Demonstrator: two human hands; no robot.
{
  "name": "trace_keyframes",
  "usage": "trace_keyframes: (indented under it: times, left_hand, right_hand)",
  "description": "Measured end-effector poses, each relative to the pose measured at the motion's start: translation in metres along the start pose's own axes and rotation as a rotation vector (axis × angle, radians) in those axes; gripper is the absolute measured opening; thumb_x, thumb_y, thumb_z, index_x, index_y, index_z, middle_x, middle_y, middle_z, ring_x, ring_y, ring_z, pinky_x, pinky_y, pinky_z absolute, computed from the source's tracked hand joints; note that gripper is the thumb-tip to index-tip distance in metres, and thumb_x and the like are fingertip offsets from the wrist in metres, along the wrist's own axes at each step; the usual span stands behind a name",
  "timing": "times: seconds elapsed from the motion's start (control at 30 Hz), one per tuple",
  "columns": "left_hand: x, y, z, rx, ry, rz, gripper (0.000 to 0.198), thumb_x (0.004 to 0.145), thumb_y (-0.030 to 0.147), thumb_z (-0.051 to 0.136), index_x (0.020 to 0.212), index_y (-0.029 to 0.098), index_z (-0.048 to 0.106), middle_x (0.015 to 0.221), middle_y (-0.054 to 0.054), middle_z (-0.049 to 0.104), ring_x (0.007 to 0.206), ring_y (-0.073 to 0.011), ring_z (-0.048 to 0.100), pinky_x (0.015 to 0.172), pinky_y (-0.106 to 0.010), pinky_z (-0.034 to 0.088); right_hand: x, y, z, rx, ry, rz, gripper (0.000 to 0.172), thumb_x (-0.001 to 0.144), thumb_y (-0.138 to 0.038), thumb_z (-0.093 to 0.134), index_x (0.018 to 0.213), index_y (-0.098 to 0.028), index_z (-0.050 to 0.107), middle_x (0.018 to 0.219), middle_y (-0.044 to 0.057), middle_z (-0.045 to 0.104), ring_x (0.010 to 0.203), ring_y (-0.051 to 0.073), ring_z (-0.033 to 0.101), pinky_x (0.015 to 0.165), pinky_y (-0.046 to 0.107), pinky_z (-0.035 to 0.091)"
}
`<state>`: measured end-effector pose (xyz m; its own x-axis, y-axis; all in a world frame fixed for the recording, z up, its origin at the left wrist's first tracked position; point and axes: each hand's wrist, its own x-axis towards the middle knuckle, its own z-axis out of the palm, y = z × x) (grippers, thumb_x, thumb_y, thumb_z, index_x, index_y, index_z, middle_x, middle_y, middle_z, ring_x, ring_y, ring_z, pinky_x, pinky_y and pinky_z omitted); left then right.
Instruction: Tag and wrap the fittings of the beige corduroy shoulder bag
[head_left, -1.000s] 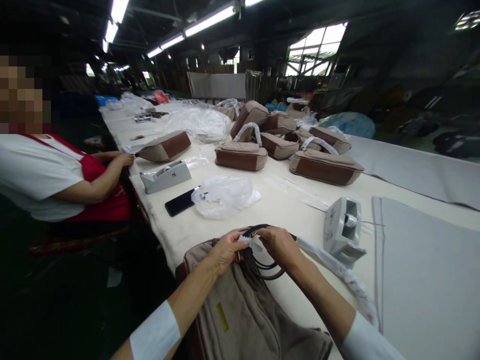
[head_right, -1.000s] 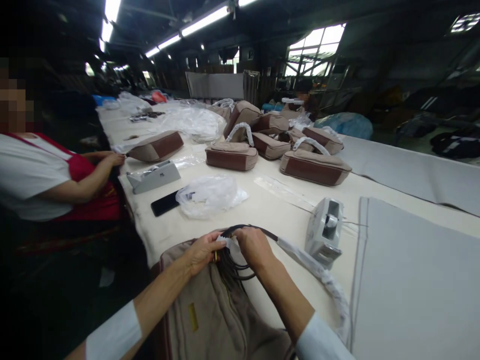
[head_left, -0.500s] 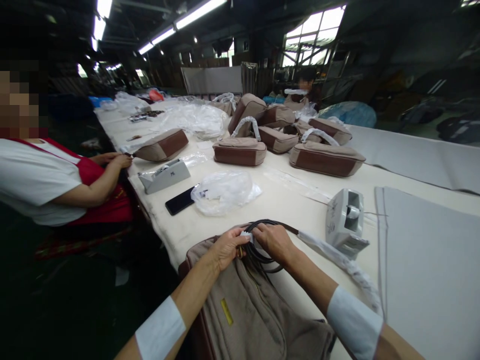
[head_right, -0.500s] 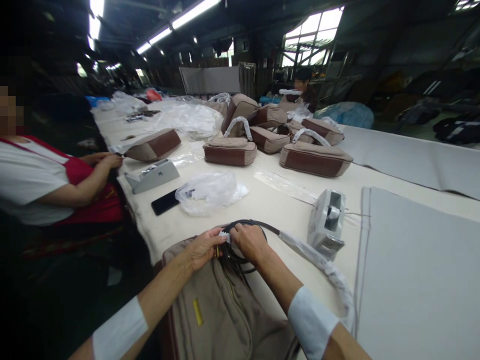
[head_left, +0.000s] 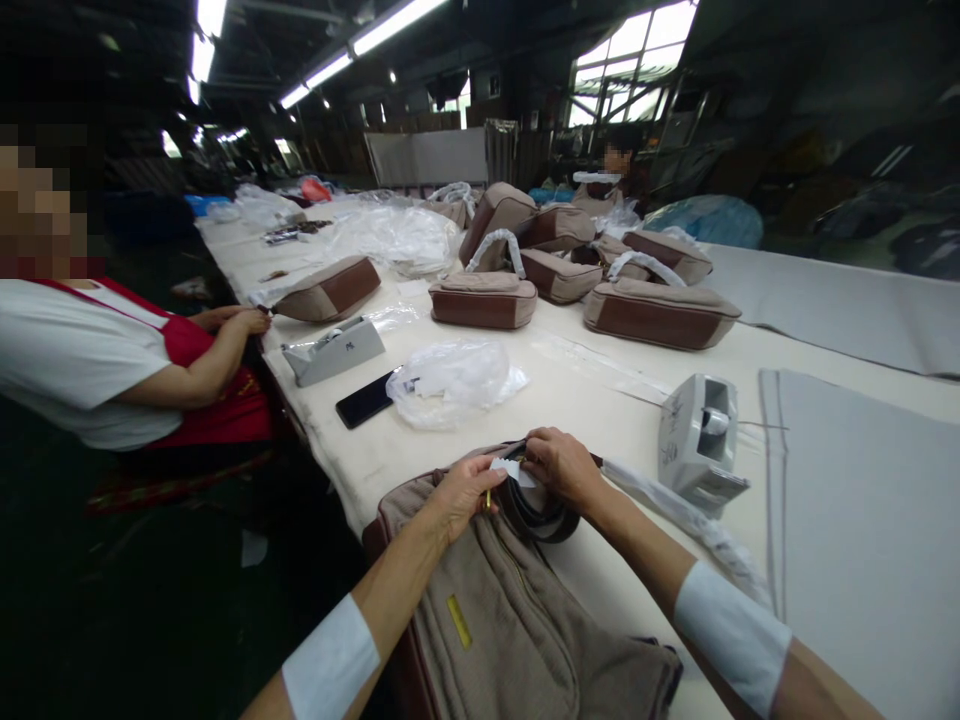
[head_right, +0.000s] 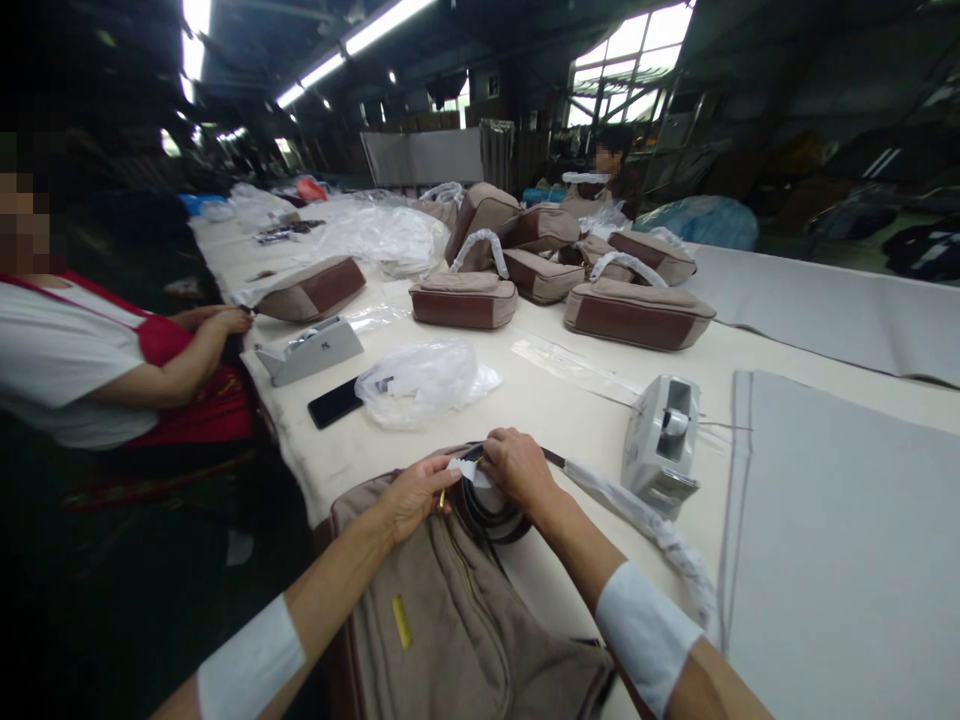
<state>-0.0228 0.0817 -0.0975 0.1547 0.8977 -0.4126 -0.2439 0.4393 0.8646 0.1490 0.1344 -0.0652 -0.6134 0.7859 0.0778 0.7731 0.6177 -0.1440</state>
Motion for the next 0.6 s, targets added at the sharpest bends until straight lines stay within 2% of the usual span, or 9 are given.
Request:
trace_keyframes:
  times: [0.1, 0.2, 0.33, 0.4, 0.47, 0.53, 0.6]
  left_hand:
    - [0.001, -0.001, 0.001, 0.048, 0.008, 0.011, 0.044, 0.069, 0.033, 0.069, 0.108, 0.012, 0.062, 0.079, -0.003, 0.06, 0.059, -0.0081, 0.052, 0.045, -0.016, 0.043]
    - [0.002, -0.001, 0.004, 0.12, 0.034, 0.031, 0.037, 0.077, 0.03, 0.059, 0.11, 0.013, 0.061, 0.082, -0.003, 0.06, 0.062, -0.0096, 0.053, 0.046, -0.017, 0.044]
    - [0.001, -0.004, 0.008, 0.292, 0.052, 0.084, 0.031, 0.079, 0.027, 0.055, 0.105, 0.013, 0.064, 0.083, -0.006, 0.063, 0.07, -0.0157, 0.056, 0.047, -0.02, 0.043]
    - [0.0, -0.005, 0.01, 0.412, 0.082, 0.155, 0.026, 0.079, 0.026, 0.055, 0.1, 0.016, 0.067, 0.086, -0.007, 0.063, 0.077, -0.0192, 0.056, 0.055, -0.025, 0.045]
    - [-0.002, -0.005, 0.011, 0.536, 0.139, 0.251, 0.02, 0.079, 0.022, 0.056, 0.093, 0.019, 0.07, 0.09, -0.006, 0.062, 0.088, -0.0225, 0.053, 0.073, -0.031, 0.046]
    - [-0.005, -0.006, 0.011, 0.645, 0.197, 0.33, 0.014, 0.077, 0.019, 0.059, 0.084, 0.021, 0.071, 0.087, -0.006, 0.058, 0.096, -0.0252, 0.049, 0.089, -0.036, 0.038]
    - [-0.007, -0.006, 0.012, 0.733, 0.221, 0.363, 0.01, 0.075, 0.018, 0.06, 0.074, 0.021, 0.07, 0.078, -0.006, 0.054, 0.094, -0.0261, 0.048, 0.093, -0.038, 0.032]
  right_hand:
    - [-0.003, -0.001, 0.0, 0.014, 0.041, 0.051, 0.012, 0.083, -0.029, 0.063, 0.082, -0.018, 0.067, 0.105, 0.008, 0.061, 0.099, 0.022, 0.051, 0.08, 0.031, 0.039]
    - [-0.008, -0.004, 0.003, 0.031, 0.082, 0.162, 0.015, 0.085, -0.028, 0.06, 0.08, -0.016, 0.068, 0.092, 0.009, 0.062, 0.09, 0.023, 0.052, 0.076, 0.033, 0.039]
    - [-0.017, -0.004, 0.013, 0.086, 0.152, 0.296, 0.017, 0.085, -0.028, 0.059, 0.076, -0.017, 0.069, 0.107, 0.01, 0.061, 0.099, 0.025, 0.05, 0.08, 0.034, 0.039]
    - [-0.021, -0.003, 0.019, 0.126, 0.167, 0.334, 0.017, 0.083, -0.026, 0.059, 0.073, -0.017, 0.069, 0.112, 0.009, 0.06, 0.1, 0.024, 0.051, 0.083, 0.034, 0.039]
    - [-0.023, -0.002, 0.023, 0.166, 0.179, 0.365, 0.016, 0.082, -0.026, 0.06, 0.072, -0.017, 0.069, 0.115, 0.009, 0.06, 0.102, 0.024, 0.051, 0.085, 0.035, 0.039]
    - [-0.024, 0.0, 0.027, 0.201, 0.195, 0.4, 0.016, 0.081, -0.027, 0.06, 0.071, -0.018, 0.069, 0.118, 0.009, 0.059, 0.109, 0.026, 0.048, 0.089, 0.037, 0.037]
    - [-0.024, 0.002, 0.031, 0.235, 0.209, 0.443, 0.018, 0.08, -0.028, 0.06, 0.069, -0.018, 0.069, 0.122, 0.01, 0.057, 0.113, 0.028, 0.047, 0.09, 0.038, 0.037]
